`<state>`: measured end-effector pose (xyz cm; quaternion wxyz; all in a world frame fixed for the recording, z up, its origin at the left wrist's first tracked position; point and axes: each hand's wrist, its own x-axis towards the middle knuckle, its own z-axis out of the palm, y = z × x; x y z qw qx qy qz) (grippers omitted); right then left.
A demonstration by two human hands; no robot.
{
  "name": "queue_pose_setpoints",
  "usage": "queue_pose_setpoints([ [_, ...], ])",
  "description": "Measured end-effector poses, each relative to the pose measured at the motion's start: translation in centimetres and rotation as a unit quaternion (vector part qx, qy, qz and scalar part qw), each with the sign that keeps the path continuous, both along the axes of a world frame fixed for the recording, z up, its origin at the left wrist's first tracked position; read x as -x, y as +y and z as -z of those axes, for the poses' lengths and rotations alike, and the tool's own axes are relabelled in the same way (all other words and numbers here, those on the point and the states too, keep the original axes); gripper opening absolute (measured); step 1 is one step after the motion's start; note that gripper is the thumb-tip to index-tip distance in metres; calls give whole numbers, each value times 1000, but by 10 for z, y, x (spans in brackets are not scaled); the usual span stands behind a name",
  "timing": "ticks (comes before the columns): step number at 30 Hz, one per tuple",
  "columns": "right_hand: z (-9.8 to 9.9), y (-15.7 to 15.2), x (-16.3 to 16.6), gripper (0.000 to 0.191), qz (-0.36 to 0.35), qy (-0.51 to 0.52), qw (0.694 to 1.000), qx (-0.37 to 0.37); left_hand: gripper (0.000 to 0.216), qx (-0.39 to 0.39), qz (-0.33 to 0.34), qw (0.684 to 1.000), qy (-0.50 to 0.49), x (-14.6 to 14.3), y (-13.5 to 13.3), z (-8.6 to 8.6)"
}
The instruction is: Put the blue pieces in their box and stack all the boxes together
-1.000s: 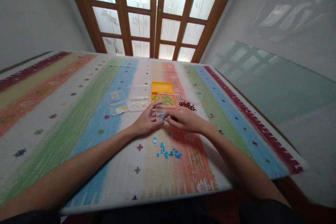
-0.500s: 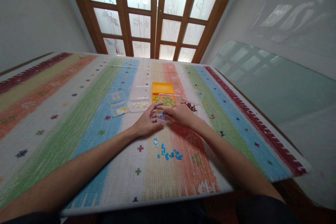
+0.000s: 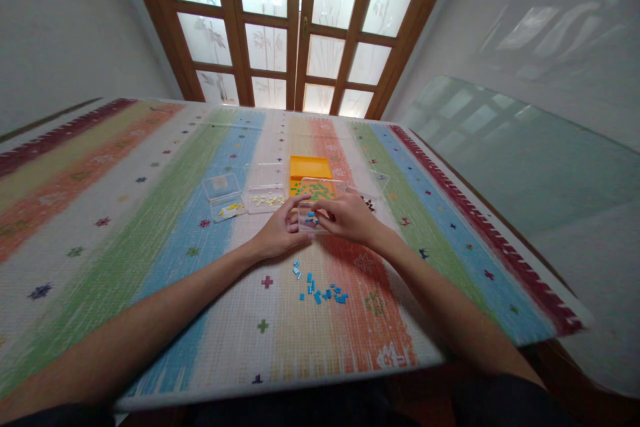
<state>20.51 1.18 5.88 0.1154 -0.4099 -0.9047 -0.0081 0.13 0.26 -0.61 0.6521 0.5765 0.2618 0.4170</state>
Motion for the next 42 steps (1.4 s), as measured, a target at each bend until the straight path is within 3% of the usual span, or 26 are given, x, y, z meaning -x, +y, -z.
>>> queue_pose_setpoints([
  [6, -7, -25, 6, 19, -159, 19, 984, 73, 82, -16, -7, 1000, 7, -1, 0, 0],
  [11, 0, -38, 18, 20, -216, -11, 968, 128, 80, -16, -15, 1000, 14, -1, -1, -2],
  [19, 15, -40, 29, 18, -198, -48, 974, 95, 82, -19, -30, 999, 33, 0, 0, 1],
  [28, 11, -41, 25, 19, -203, -63, 971, 107, 81, -8, -34, 999, 33, -1, -1, -2],
  [36, 24, -47, 32, 23, -166, -133, 976, 51, 80, -4, -28, 999, 19, -1, 0, 1],
  [42, 3, -36, 16, 20, -155, -51, 986, 43, 84, -17, -8, 1000, -1, 0, 3, 3],
])
